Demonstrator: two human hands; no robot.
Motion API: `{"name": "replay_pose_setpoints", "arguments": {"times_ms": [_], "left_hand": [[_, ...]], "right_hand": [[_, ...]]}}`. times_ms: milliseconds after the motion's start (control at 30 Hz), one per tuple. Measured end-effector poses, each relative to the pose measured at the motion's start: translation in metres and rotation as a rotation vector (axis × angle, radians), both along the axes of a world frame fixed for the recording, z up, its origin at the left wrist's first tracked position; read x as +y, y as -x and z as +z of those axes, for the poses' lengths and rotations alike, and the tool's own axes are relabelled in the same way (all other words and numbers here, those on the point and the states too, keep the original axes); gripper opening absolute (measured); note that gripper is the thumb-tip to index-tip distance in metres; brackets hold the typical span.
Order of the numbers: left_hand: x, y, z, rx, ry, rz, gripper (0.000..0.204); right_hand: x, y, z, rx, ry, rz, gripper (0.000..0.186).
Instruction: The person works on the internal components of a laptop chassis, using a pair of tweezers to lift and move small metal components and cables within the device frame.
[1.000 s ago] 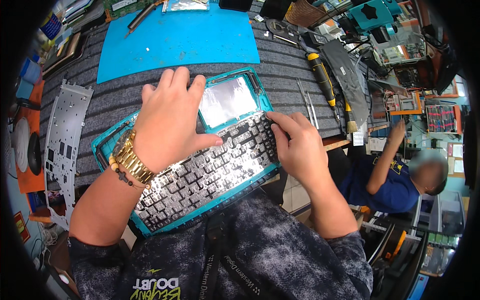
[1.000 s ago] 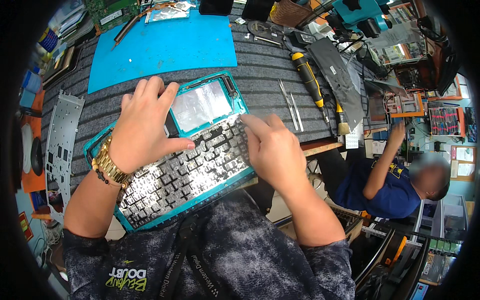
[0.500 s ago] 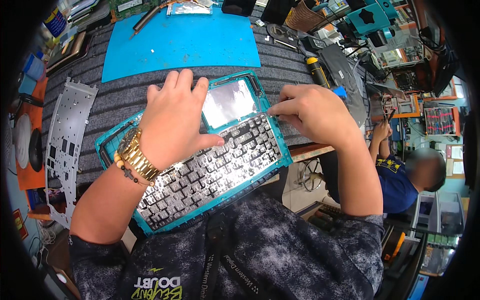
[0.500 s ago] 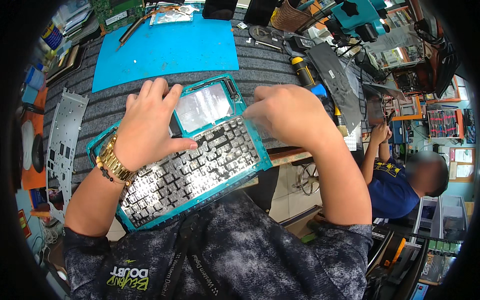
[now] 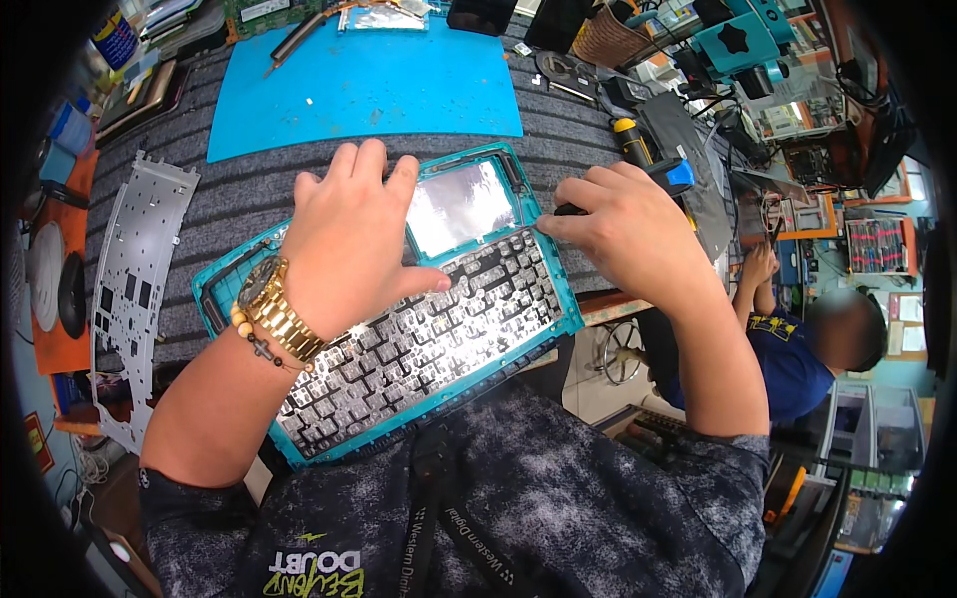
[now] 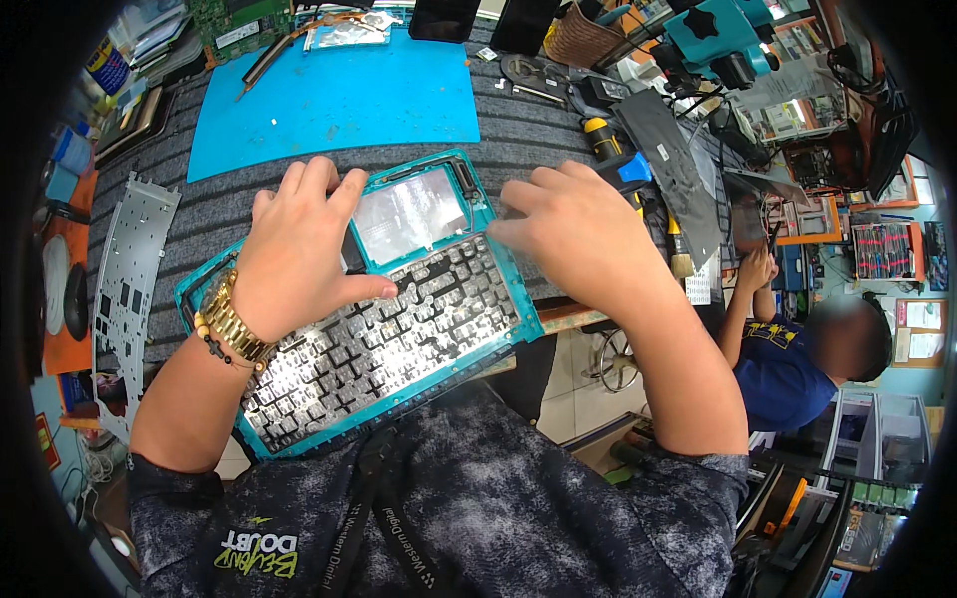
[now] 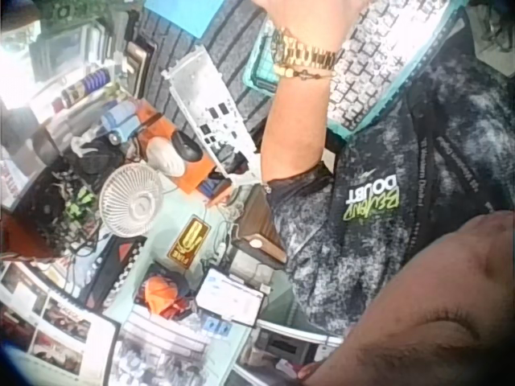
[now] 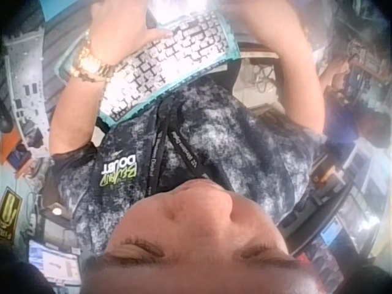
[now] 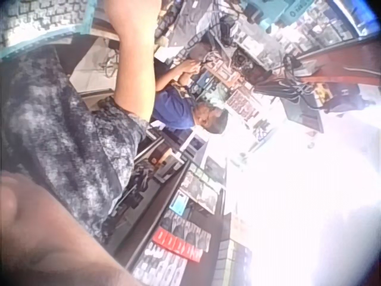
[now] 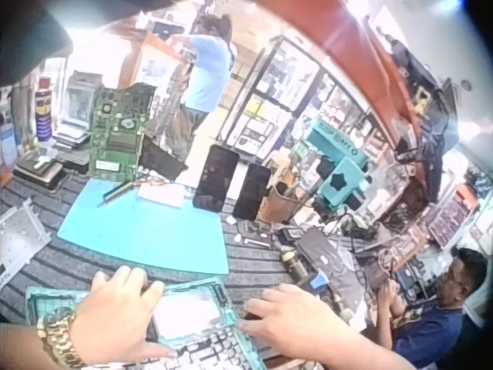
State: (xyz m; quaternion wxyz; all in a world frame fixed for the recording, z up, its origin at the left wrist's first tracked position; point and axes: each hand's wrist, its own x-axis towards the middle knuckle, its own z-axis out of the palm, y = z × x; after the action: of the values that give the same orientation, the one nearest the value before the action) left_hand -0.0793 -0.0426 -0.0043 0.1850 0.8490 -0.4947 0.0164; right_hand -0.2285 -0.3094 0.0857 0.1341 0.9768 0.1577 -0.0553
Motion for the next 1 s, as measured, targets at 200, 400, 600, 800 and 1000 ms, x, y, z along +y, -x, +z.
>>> {"name": "replay_pose_setpoints", "arguments": {"times_ms": [200, 400, 600, 800, 1000], "left_hand": [[-0.001, 0.001, -0.001, 0.005, -0.001, 0.01, 0.101], [0.0, 0.0, 0.003, 0.063, -0.053, 0.015, 0.109], [-0.001, 0.0, 0.005, 0.088, -0.067, 0.019, 0.113], [-0.001, 0.0, 0.005, 0.095, -0.074, 0.018, 0.112], [0.001, 0.0, 0.003, 0.086, -0.045, 0.015, 0.112]], "right_hand": [[-0.003, 0.012, -0.004, -0.072, -0.129, -0.09, 0.039], [0.003, 0.024, -0.015, -0.082, -0.424, -0.331, 0.028], [0.014, 0.025, -0.039, -0.195, -0.729, -0.592, 0.023], [0.015, 0.013, -0.061, -0.172, -0.66, -0.512, 0.02], [0.015, 0.011, -0.063, -0.142, -0.576, -0.523, 0.015]]}}
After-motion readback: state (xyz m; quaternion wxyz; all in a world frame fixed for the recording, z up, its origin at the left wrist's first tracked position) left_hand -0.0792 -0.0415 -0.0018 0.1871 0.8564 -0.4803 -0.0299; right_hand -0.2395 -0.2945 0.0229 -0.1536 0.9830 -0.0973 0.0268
